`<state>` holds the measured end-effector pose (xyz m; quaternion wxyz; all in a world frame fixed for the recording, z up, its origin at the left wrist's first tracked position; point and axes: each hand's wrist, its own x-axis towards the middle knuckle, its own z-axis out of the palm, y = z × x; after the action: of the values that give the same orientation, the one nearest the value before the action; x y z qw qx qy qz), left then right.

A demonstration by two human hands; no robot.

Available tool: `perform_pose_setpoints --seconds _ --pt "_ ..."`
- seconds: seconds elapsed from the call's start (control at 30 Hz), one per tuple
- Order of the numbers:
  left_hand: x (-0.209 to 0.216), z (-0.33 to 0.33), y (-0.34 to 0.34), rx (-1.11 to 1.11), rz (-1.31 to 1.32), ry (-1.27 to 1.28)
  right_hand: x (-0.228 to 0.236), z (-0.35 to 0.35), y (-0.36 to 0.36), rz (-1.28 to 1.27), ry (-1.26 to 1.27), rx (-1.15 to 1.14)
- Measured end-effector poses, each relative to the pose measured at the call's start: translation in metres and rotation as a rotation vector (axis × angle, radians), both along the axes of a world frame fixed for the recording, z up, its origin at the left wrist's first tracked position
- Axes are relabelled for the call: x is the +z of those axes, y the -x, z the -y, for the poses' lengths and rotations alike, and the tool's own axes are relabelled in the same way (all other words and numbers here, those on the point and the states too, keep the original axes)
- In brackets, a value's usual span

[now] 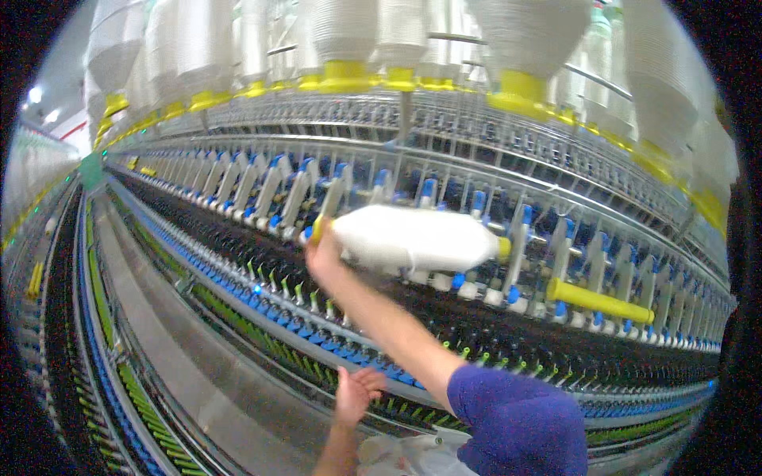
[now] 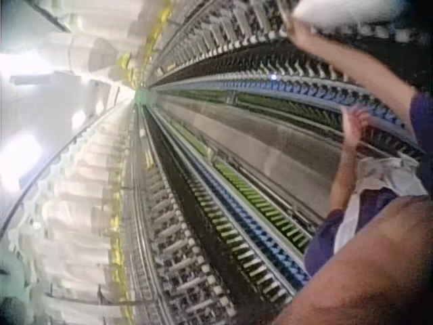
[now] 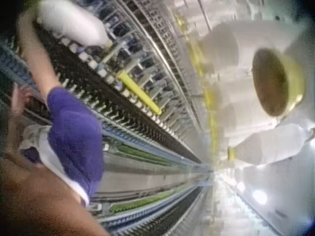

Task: The person threads white yarn through multiple spinning machine stations, replacing empty bobbins with full ones and guiding the thread through guides and tensioners. The person uses both hands to manipulate the yarn and bobbins, moving along the machine row to service several stations.

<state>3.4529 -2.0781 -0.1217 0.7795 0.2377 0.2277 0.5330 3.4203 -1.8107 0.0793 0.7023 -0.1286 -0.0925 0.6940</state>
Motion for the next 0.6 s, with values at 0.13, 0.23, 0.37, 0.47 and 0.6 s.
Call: perform_pose_setpoints --seconds 0.13,0.23,0.37,0.47,0.6 --pt "0.017 -0.067 0.004 0.058 0.242 -0.129 -0.132 0.188 -0.064 1.043 -0.246 0.196" --pt "0.021 -0.099 -0.021 -0.208 0.016 -0.190 -0.213 0.284 -0.160 0.627 0.001 0.576" --pt "0.006 -0.079 -0.086 -0.427 -0.160 -0.497 -0.233 0.355 -0.304 1.217 -0.007 0.640" --pt "0.027 -0.072 -0.141 -0.399 -0.187 -0.509 -0.204 0.384 -0.347 1.343 -0.050 0.361" --pt "0.147 -0.102 -0.215 -0.378 -0.510 -0.781 -0.134 0.365 -0.376 1.409 -0.182 -0.355"
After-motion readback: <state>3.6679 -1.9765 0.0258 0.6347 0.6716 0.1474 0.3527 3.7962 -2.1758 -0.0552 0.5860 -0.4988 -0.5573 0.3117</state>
